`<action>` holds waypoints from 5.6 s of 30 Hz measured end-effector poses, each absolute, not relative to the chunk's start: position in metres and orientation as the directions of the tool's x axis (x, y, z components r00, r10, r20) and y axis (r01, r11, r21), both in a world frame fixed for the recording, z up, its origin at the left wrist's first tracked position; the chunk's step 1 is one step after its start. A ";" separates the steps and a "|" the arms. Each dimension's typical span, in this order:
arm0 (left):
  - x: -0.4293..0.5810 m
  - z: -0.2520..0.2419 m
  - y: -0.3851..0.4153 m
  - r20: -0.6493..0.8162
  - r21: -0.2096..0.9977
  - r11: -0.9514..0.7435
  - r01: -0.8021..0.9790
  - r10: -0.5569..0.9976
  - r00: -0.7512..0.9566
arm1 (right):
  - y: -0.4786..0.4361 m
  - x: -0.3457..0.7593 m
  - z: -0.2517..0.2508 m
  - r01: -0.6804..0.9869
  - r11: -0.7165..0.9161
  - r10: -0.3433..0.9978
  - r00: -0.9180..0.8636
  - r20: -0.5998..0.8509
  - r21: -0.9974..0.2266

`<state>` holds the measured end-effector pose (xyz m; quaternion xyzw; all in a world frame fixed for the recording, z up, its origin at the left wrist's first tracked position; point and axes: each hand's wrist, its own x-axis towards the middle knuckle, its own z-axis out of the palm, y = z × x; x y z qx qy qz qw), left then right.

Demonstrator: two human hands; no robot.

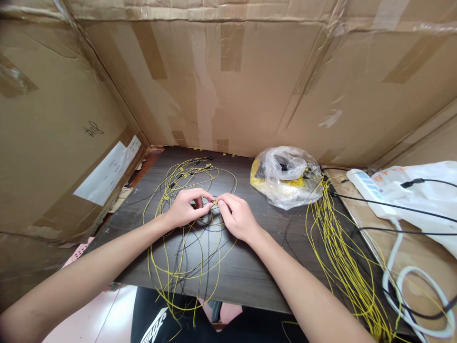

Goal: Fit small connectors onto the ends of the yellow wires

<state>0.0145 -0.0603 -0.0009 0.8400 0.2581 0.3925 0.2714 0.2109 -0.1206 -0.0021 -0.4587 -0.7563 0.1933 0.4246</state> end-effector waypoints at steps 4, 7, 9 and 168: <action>0.013 0.000 -0.058 0.503 0.676 -0.706 0.211 0.651 0.568 | -0.120 0.212 -0.003 0.512 0.515 0.853 -0.227 0.470 -0.687; 0.012 -0.001 -0.056 0.510 0.677 -0.711 0.191 0.640 0.574 | -0.119 0.214 -0.003 0.502 0.522 0.851 -0.245 0.465 -0.690; 0.012 -0.002 -0.055 0.517 0.684 -0.710 0.166 0.633 0.576 | -0.118 0.216 -0.002 0.498 0.522 0.852 -0.261 0.454 -0.692; 0.013 0.005 -0.057 0.449 0.749 -0.631 0.201 0.707 0.546 | -0.121 0.217 0.006 0.339 0.224 0.975 -0.078 0.210 -0.914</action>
